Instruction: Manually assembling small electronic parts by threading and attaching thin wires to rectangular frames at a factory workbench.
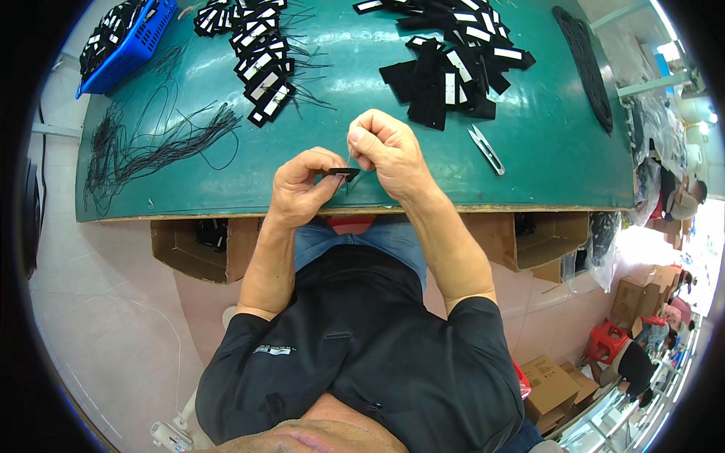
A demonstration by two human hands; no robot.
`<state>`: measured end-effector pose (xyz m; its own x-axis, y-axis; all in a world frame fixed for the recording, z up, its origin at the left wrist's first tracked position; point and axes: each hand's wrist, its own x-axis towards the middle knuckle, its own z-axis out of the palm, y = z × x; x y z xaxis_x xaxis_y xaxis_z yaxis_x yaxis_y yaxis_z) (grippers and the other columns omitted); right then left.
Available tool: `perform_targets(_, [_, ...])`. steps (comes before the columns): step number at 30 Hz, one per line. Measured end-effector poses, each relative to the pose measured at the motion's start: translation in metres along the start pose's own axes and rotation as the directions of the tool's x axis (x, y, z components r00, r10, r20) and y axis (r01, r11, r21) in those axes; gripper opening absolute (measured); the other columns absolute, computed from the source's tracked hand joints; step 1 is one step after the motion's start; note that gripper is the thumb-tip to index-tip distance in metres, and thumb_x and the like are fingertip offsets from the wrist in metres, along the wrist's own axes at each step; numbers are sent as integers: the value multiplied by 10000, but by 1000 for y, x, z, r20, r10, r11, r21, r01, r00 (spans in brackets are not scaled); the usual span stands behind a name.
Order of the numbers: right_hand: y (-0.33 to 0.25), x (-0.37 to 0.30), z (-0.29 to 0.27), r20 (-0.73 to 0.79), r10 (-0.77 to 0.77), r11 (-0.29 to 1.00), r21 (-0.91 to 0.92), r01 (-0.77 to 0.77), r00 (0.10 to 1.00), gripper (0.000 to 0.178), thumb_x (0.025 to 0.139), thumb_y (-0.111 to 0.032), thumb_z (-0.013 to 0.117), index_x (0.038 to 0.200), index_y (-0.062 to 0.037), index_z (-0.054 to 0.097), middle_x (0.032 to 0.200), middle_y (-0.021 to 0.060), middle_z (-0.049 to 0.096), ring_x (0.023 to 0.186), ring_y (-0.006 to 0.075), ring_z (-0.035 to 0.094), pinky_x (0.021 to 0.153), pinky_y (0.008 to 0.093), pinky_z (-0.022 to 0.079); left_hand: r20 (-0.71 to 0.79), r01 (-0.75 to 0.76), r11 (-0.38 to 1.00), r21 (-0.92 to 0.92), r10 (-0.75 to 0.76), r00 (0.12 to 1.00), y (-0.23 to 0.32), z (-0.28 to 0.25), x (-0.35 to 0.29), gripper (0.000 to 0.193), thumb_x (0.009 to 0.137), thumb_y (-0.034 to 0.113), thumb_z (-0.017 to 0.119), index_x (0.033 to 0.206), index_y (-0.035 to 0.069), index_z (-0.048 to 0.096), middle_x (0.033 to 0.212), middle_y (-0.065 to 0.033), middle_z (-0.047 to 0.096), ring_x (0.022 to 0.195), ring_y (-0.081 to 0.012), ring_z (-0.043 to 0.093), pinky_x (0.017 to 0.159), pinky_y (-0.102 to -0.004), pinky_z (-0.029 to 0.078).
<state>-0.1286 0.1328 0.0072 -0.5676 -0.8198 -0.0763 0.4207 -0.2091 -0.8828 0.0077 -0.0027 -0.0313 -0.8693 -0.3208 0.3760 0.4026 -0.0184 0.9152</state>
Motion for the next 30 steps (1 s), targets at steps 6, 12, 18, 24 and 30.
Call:
perform_targets(6, [5,0,12,-54,-135,991,-28,134,989,178,1039,-198,610,932,-57,590,838,46,616,615,64,475,559,194,379,48,24,999,-43,-22,999,-5,-8,5,214,878,-169,639,1025,-13,630,1010,-117,670,891,-166,645,765,-271,534])
perform_targets(12, [17,3,14,-114,-200,969,123,214,973,169,1046,-185,601,938,-56,588,847,57,623,610,57,478,548,180,383,0,80,975,-208,-82,997,-10,-6,8,185,906,-137,643,1040,-11,626,1000,-110,674,830,-139,644,716,-268,537])
perform_targets(18, [18,4,33,-207,-167,953,217,212,964,139,1049,-166,594,968,-54,592,842,57,620,569,51,450,534,175,379,-1,159,933,-323,-169,986,-2,-6,9,173,913,-117,654,1042,-5,630,996,-115,678,798,-135,646,668,-263,549])
perform_targets(24, [21,4,17,-126,-120,981,135,137,985,103,1056,-159,577,1015,-67,599,835,45,608,592,64,468,548,195,401,10,121,940,-320,-124,992,-3,-6,8,146,931,-68,681,1058,-9,641,995,-81,691,844,-105,657,684,-233,554])
perform_targets(30, [14,27,-3,-341,-260,933,154,327,903,93,1059,-182,575,1070,-94,606,817,22,582,642,110,513,612,288,467,-13,104,917,-385,-118,993,-7,-7,4,152,931,-57,685,1068,-9,640,984,-77,692,850,-122,672,679,-247,572])
